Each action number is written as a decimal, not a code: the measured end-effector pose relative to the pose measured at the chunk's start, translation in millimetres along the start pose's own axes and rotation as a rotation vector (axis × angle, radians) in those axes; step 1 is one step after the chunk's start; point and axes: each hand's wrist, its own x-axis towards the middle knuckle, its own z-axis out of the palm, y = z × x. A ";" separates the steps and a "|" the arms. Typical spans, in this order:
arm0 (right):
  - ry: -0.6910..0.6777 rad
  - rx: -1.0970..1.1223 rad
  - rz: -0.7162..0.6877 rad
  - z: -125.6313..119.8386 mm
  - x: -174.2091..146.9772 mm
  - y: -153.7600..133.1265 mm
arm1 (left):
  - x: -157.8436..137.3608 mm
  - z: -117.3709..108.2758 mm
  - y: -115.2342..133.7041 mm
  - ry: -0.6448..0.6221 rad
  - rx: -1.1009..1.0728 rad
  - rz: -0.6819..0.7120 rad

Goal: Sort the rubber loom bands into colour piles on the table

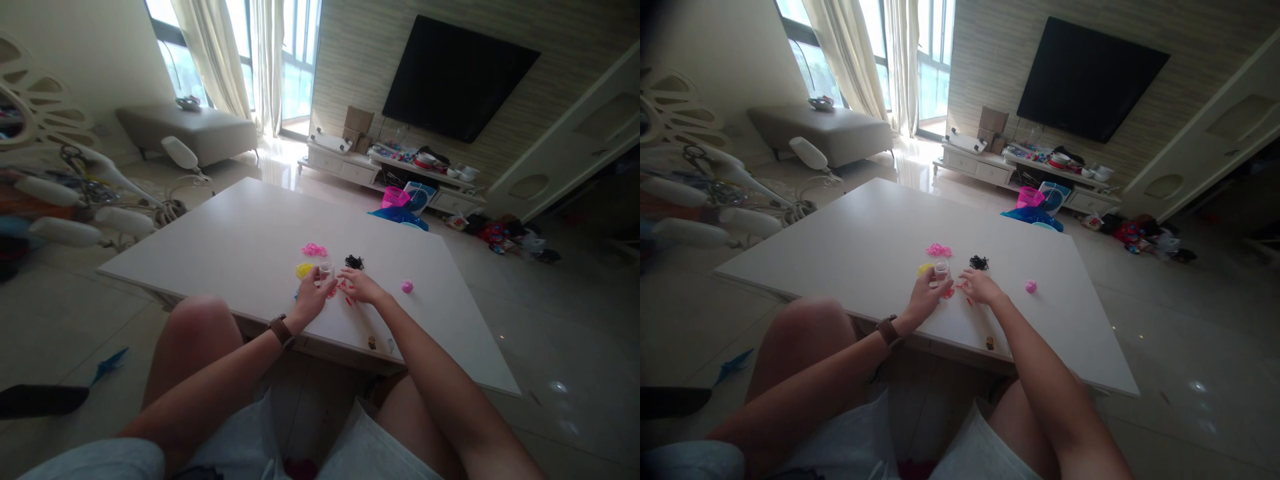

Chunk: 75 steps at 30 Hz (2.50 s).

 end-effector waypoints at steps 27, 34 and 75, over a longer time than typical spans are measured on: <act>-0.179 0.029 0.339 -27.6 -7.3 41.0 | -9.6 5.0 -0.4 -0.071 0.055 -0.024; -0.204 0.044 0.305 -13.3 1.4 31.4 | -10.5 4.7 -0.3 -0.087 0.080 -0.016; -0.001 0.310 -0.078 -68.4 -28.9 -26.3 | -15.3 1.8 -9.9 -0.256 0.471 0.079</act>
